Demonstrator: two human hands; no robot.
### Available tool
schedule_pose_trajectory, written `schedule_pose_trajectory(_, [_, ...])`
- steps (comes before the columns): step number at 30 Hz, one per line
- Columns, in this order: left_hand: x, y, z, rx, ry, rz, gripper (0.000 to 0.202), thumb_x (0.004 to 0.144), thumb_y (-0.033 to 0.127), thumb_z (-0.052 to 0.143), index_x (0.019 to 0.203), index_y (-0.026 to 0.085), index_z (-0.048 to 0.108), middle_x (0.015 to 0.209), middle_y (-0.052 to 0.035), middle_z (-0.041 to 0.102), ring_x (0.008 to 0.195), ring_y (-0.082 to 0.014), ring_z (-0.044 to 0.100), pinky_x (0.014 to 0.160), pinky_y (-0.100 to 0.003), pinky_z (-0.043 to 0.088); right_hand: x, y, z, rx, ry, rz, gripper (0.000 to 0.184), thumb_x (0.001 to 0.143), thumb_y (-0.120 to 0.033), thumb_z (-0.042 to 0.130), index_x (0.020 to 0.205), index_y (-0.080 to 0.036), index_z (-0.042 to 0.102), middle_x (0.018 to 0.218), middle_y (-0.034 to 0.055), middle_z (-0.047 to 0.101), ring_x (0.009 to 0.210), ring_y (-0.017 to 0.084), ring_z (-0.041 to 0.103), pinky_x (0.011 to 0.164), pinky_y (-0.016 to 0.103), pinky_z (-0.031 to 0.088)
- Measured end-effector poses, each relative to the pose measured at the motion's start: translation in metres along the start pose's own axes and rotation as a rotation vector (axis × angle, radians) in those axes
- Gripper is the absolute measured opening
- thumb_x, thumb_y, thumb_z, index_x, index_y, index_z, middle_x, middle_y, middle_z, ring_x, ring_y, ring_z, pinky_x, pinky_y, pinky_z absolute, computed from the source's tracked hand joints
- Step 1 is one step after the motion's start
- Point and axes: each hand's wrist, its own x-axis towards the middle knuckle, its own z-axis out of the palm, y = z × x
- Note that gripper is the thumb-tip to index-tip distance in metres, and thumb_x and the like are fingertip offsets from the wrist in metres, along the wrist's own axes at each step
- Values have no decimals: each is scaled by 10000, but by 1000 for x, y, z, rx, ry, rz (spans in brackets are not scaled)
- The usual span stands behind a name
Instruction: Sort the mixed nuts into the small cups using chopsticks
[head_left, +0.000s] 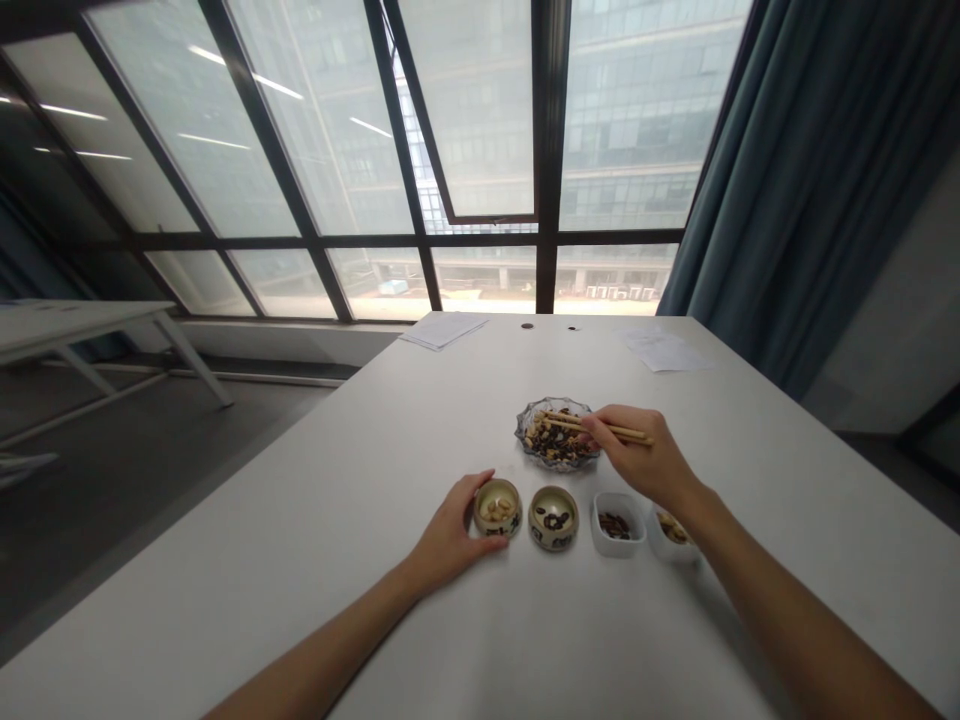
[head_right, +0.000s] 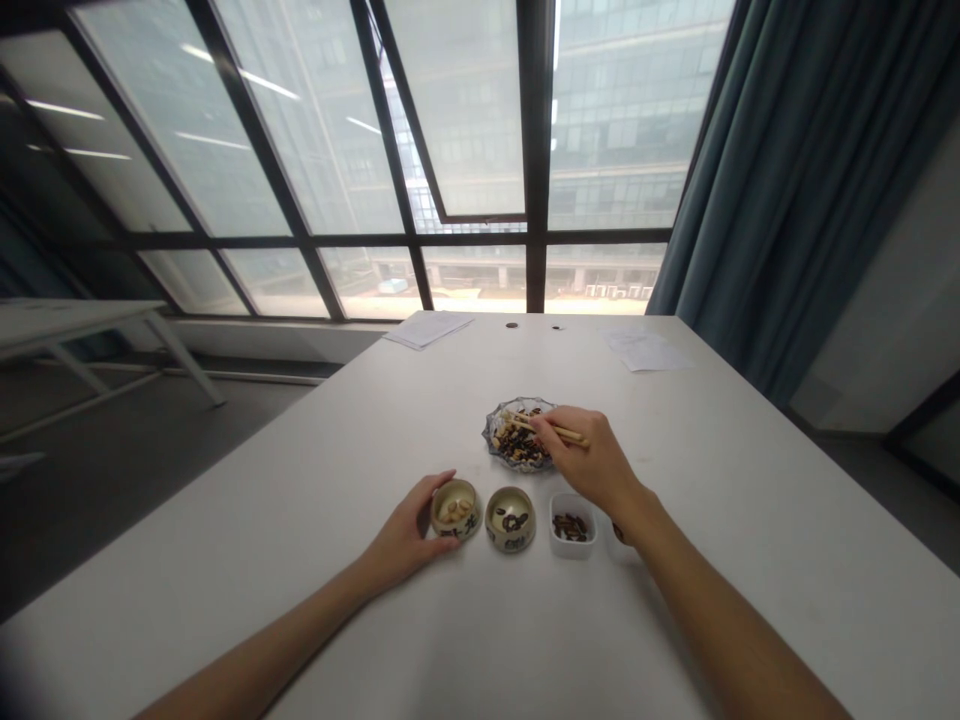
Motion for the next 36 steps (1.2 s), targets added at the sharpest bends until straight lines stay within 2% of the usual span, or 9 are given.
schedule_pose_trajectory(5, [0,1,1,20,-6,24,795,762,368,891,1450,226,518,1415,-146,573,1318,-338,562,1167,-496,416,-11,-47,-17,-6,-34,-159,219,1028,-308,611,912,-206,765,847,56,777,730,199,714,664,291,532])
schedule_pose_trajectory(8, [0,2,1,13,0,36,791,761,369,892,1444,219,522,1407,-151,578,1313,-341,567,1162,-496,421,-21,-67,-17,10,-128,-263,161,1032,-256,606,986,-212,754,924,62,780,791,191,720,721,282,541])
schedule_pose_trajectory(14, [2,2,1,-7,-10,60,763,787,397,877,1435,220,516,1377,-142,599,1279,-329,588,1138,-495,444,-34,-76,-7,-38,-377,-387,181,1053,-237,572,988,-186,734,850,69,735,725,178,651,670,288,488])
schedule_pose_trajectory(17, [1,3,1,0,-6,62,760,788,386,876,1438,220,519,1388,-145,594,1293,-332,577,1149,-502,434,-33,-76,-7,-61,-424,-393,190,1052,-234,572,963,-180,731,820,66,717,707,178,632,657,290,478])
schedule_pose_trajectory(23, [1,7,0,19,14,37,744,770,373,878,1421,224,551,1389,-142,599,1296,-341,571,1145,-505,445,-25,-73,-25,-2,-271,-337,178,1042,-259,589,1058,-230,764,963,81,783,832,203,729,749,300,570])
schedule_pose_trajectory(25, [1,8,0,25,12,24,749,765,385,882,1419,226,552,1396,-141,595,1303,-344,568,1149,-508,443,-21,-70,-33,-6,-153,-275,162,1018,-275,627,1067,-247,779,1000,77,796,864,224,752,763,316,599])
schedule_pose_trajectory(29, [1,7,1,16,-8,0,758,771,379,879,1424,225,526,1402,-147,586,1314,-339,568,1161,-505,436,-14,-60,-44,6,136,-97,163,973,-342,692,1010,-237,811,946,78,807,806,251,771,719,350,640])
schedule_pose_trajectory(31, [1,6,1,7,-12,0,753,778,362,873,1426,220,515,1397,-148,585,1312,-334,572,1164,-503,432,-10,-51,-45,40,223,-31,211,961,-385,703,985,-212,821,923,94,809,784,265,774,712,376,654])
schedule_pose_trajectory(36, [0,5,1,-6,-10,0,753,778,368,874,1421,221,511,1387,-149,584,1300,-331,579,1164,-507,431,-1,-14,-28,101,235,119,337,952,-474,687,922,-166,822,833,104,808,724,273,779,657,361,644])
